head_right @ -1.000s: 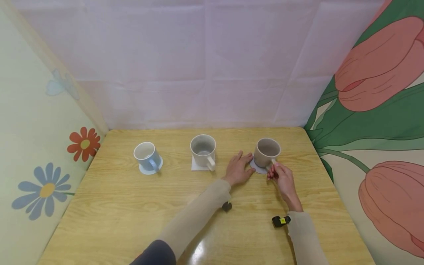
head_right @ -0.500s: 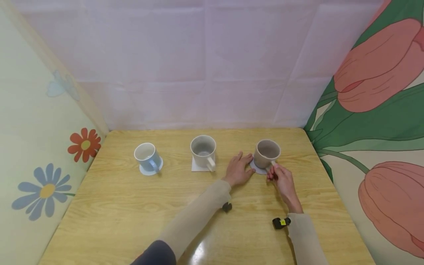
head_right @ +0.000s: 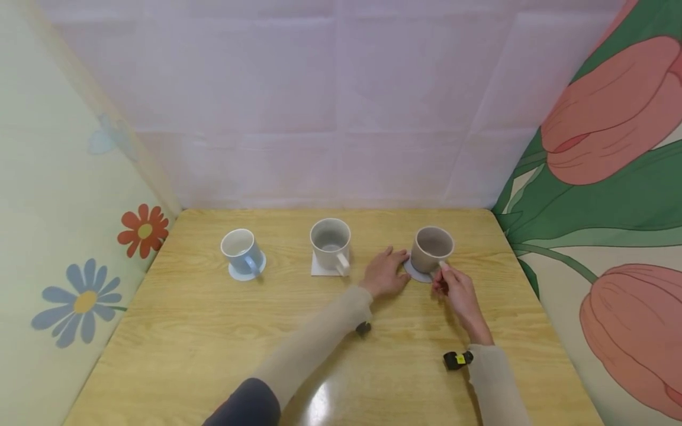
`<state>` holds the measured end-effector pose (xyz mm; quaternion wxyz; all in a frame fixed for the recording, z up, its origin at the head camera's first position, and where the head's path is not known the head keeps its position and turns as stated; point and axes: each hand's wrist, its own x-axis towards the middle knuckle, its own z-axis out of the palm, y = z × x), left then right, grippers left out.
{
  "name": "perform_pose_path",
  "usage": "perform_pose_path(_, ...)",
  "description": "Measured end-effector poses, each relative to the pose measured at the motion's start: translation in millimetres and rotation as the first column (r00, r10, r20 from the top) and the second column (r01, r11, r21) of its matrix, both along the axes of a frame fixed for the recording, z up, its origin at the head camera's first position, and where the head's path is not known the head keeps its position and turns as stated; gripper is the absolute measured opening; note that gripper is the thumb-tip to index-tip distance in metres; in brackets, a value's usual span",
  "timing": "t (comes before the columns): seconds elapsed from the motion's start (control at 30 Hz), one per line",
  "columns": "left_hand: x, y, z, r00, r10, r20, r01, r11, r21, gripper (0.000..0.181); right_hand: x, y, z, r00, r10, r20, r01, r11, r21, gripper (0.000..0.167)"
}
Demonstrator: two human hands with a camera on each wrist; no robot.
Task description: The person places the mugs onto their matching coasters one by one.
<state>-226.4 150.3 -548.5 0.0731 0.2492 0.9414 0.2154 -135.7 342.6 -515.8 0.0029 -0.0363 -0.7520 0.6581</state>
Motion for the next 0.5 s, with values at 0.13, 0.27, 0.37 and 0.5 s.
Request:
perform_pose_path(0.13, -3.6, -4.3, 7.6, 0.999, -0.033, 0.017, 0.033, 0.999, -0.041, 0.057, -2.2, 3, 4.5, 0.999, 0.036, 0.024, -0.039, 0.992, 0.121, 0.061)
perform_pose_path(0.27, -4.3, -10.4, 18.6, 0.996, -0.069, 0.056, 0.071, 0.997, -0.038, 0.060, -3.3, 4, 8.2, 0.999, 0.039, 0.016, -0.041, 0.970, 0.241, 0.064)
perform_pose_path(0.37, -2.4, -15.6, 30.6, 0.995, -0.082, 0.048, 0.084, 0.996, -0.031, 0.061, -2.4, 6, 10.4, 1.000, 0.021, -0.008, -0.017, 0.947, 0.320, 0.060)
perform_pose_path(0.5, 0.1, -21.9, 43.2, 0.996, -0.088, 0.012, 0.088, 0.995, -0.054, 0.063, -2.6, 9, 12.7, 0.998, 0.023, -0.062, 0.006, 0.904, 0.427, 0.053)
